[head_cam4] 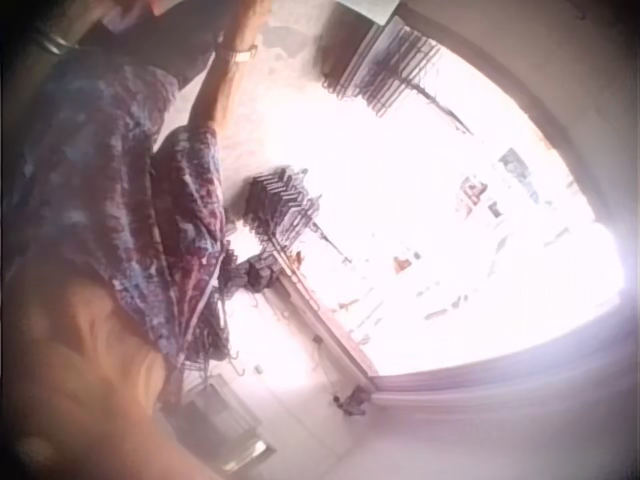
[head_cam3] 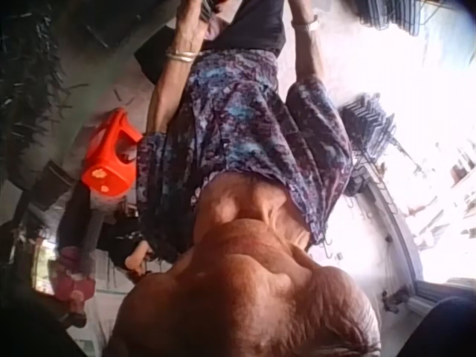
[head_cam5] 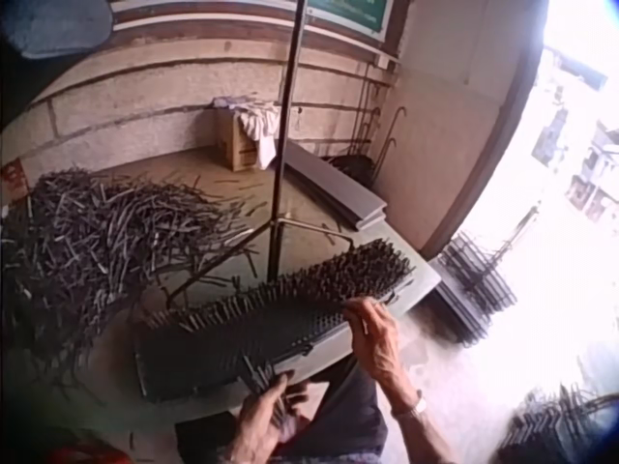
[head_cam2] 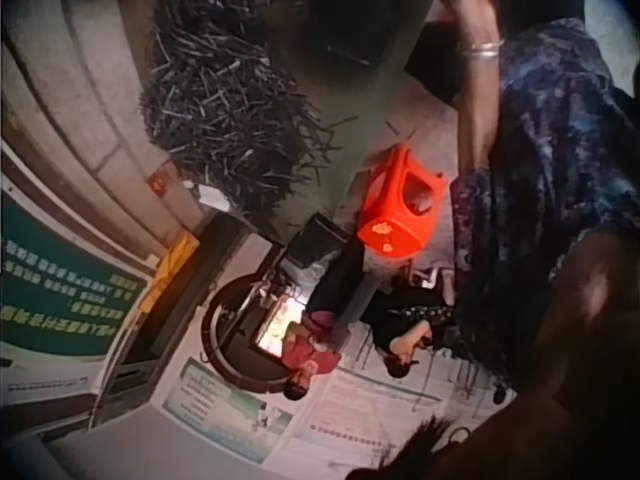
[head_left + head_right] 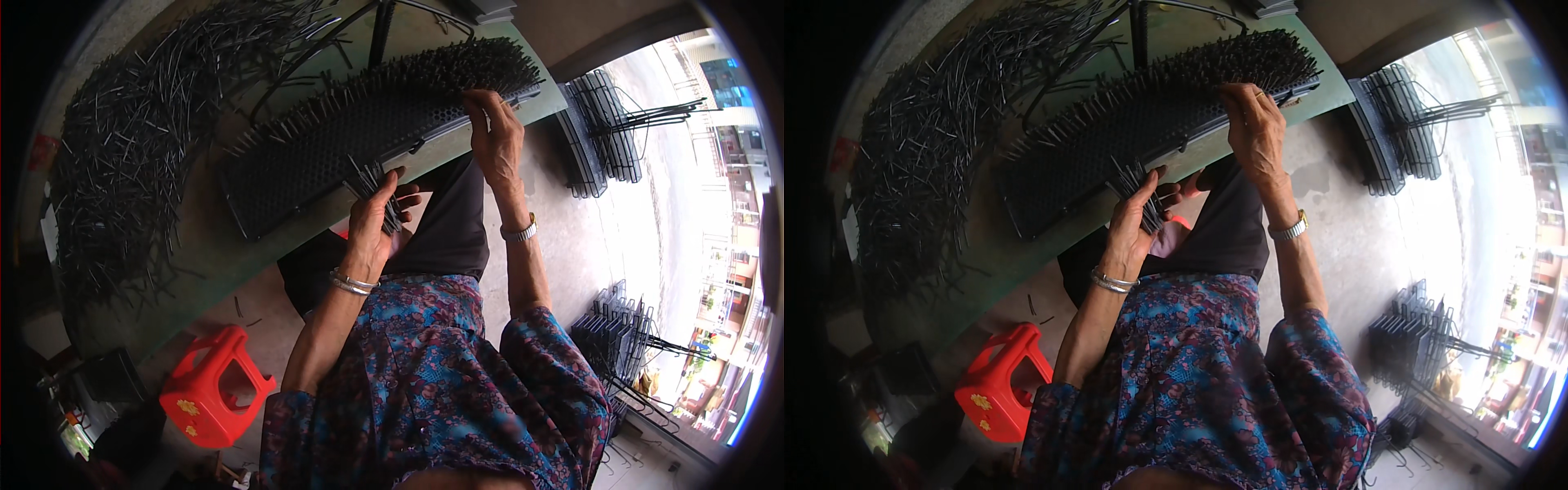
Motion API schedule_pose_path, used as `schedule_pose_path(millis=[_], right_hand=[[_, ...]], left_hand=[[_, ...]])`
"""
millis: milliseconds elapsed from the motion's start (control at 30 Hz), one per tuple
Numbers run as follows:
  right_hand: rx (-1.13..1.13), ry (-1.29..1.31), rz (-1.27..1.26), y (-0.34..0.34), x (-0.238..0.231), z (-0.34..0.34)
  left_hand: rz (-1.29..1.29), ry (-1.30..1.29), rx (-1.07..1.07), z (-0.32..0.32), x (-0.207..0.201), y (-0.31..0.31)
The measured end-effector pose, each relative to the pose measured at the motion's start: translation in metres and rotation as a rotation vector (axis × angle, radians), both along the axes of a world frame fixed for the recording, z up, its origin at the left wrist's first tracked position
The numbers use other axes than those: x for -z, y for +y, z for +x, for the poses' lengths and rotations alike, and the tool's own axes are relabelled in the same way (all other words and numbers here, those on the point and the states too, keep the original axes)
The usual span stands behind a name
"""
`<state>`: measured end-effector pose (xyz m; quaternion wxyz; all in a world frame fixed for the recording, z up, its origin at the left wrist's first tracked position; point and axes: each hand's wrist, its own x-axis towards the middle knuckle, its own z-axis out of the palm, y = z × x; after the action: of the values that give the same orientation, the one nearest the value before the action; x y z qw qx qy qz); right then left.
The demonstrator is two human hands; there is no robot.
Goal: Manually inserting metal pins into a perforated board at a workbench.
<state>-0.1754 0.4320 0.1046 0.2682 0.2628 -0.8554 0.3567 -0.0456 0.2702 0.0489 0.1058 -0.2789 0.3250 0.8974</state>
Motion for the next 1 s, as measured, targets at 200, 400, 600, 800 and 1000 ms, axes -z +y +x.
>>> schedule_pose_path(millis=[200, 400, 600, 800, 1000], right_hand=[[-0.004, -0.026, 0.066, 0.002, 0.000, 0.002], [0.046, -0.091, -0.105, 0.003, -0.001, 0.001], [0.181, -0.179, -0.040, 0.001, -0.009, -0.001], [0.148, -0.178, -0.043, 0.001, -0.007, -0.010], [0.122, -0.093, 0.075, -0.002, -0.007, -0.018]], left_hand=[[-0.016, 0.007, -0.004, 0.003, 0.002, -0.002], [-0.015, 0.017, 0.000, 0.003, 0.003, 0.000], [0.009, 0.005, -0.040, 0.003, 0.000, 0.000], [0.022, 0.024, -0.048, 0.000, 0.000, 0.003], [0.022, 0.017, -0.060, 0.001, 0.003, 0.001]])
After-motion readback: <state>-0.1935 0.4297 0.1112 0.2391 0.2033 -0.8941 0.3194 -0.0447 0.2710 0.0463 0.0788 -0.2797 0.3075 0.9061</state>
